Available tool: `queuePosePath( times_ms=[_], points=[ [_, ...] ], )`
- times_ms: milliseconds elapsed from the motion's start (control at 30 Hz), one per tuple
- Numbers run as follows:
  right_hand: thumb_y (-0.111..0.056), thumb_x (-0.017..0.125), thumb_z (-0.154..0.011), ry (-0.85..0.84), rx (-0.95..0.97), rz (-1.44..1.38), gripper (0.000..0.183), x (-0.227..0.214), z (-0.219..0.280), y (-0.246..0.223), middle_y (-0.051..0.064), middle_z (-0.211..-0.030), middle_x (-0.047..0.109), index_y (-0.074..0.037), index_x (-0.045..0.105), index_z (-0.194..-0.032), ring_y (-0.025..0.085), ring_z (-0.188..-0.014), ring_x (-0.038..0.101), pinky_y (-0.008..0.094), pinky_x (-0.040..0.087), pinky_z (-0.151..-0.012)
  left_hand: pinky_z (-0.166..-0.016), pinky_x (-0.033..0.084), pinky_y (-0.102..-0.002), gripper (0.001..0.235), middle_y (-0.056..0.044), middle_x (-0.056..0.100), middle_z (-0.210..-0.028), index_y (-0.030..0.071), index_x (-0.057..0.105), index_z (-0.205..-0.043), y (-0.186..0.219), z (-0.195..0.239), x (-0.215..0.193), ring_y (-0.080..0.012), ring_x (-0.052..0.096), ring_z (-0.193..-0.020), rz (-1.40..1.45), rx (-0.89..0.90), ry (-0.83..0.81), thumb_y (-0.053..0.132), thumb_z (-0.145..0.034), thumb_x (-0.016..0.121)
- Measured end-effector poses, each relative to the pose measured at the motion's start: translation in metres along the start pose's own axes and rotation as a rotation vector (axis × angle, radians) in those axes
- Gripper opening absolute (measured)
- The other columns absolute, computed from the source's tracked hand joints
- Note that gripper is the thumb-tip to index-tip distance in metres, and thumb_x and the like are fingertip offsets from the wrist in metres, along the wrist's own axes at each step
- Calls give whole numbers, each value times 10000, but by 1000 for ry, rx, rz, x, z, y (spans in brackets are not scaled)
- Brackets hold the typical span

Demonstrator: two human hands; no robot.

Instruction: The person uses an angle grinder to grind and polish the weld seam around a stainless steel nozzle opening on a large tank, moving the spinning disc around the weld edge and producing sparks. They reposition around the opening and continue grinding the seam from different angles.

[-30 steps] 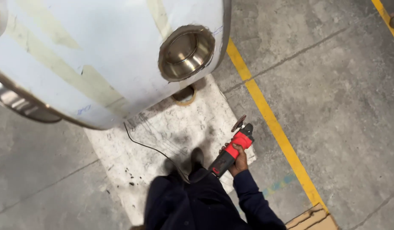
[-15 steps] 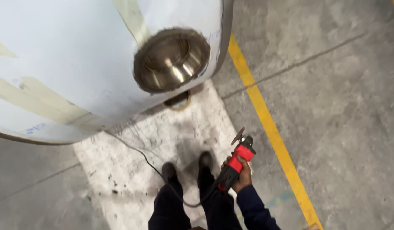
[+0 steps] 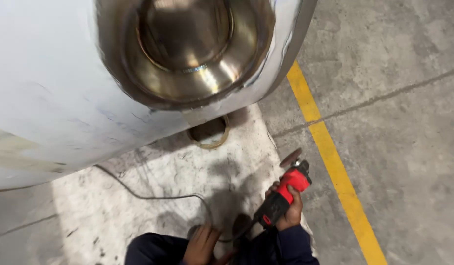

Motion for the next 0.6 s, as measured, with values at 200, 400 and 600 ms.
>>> queuePosePath(
  times_ms=[200, 400, 600],
  points=[
    [-217, 663, -819, -162, -128, 193, 488, -20, -86, 26, 103, -1007, 638, -87, 527, -1269, 259, -908, 646, 465, 551, -905, -737, 567, -417, 793, -171, 720, -880, 131, 369, -1567, 63, -119, -63, -330, 709, -800, 115, 180, -38, 367, -931, 778],
    [-240, 721, -907, -640, -265, -5, 475, -28, -116, 7, 120, -1017, 617, -33, 537, -1293, 270, -915, 618, 453, 519, -892, -737, 695, -394, 253, -27, 759, -1088, 67, 644, -1141, -152, -145, -67, -99, 752, -1043, 572, 260, -292, 126, -915, 741],
    [-272, 704, -894, -480, -298, -202, 413, -49, -144, -12, 57, -1003, 608, -61, 555, -1217, 195, -957, 621, 392, 513, -946, -663, 557, -483, 542, -112, 715, -822, 110, 723, -946, -172, -9, -261, -357, 682, -729, -756, 72, 541, 605, -727, 752]
  ],
)
Point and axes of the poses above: each hand's wrist, its own z-axis away from the middle knuckle, its own x-axis out of the palm, y = z × x, the point moved 4 cm from there along -z, towards the middle knuckle
